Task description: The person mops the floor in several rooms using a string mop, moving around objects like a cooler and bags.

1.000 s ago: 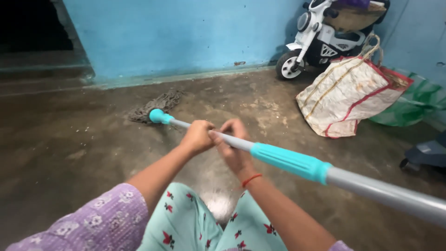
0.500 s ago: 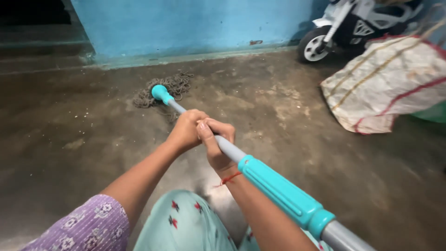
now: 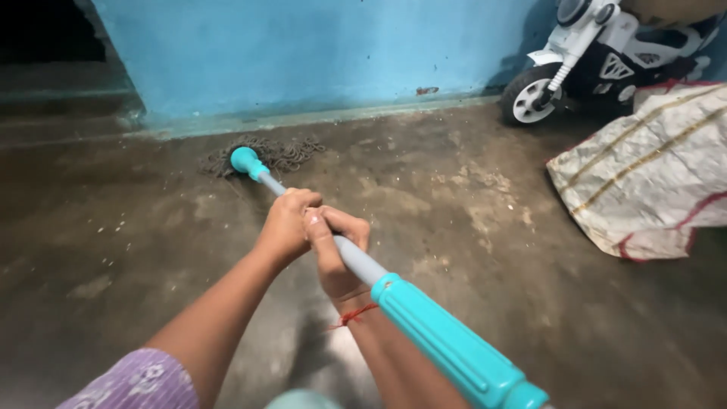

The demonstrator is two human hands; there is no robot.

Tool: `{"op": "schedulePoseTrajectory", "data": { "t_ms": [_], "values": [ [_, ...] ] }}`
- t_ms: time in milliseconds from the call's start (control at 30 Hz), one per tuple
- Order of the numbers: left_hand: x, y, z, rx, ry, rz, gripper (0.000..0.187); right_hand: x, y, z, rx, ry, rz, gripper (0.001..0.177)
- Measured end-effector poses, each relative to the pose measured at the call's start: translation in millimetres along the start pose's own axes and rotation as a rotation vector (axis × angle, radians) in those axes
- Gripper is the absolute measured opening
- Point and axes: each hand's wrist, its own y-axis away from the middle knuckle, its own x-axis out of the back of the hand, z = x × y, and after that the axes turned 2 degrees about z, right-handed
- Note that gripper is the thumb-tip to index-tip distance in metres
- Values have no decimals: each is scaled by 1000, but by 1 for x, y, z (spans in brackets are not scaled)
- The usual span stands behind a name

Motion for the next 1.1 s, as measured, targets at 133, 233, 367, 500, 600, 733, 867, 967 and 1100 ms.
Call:
{"op": "schedulePoseTrajectory", "data": {
  "t_ms": [133,233,367,500,600,733,867,967,1100],
  "values": [
    [14,31,49,-7,102,-22,18,4,39,-57,-74,52,52,23],
    [23,55,81,-52,110,-91,16,12,72,-99,-43,-1,-11,26],
    [19,90,152,-145,188,-14,15,27,122,-159,-53,6,125,24],
    [18,97,255,-173,277,53,15,51,131,-224,221,-239,218,41],
    [29,98,320,-133,273,63,15,63,135,-273,260,-305,261,49],
    [37,85,350,-121,216,20,18,71,143,-296,303,-354,314,49],
    [34,85,303,-133,126,-118,16,61,136,-245,254,-339,321,47],
    [23,87,249,16,42,-187,10,49,127,-202,216,-174,194,41],
    [21,76,178,31,65,-48,21,31,100,-150,37,-93,121,32]
  ]
}}
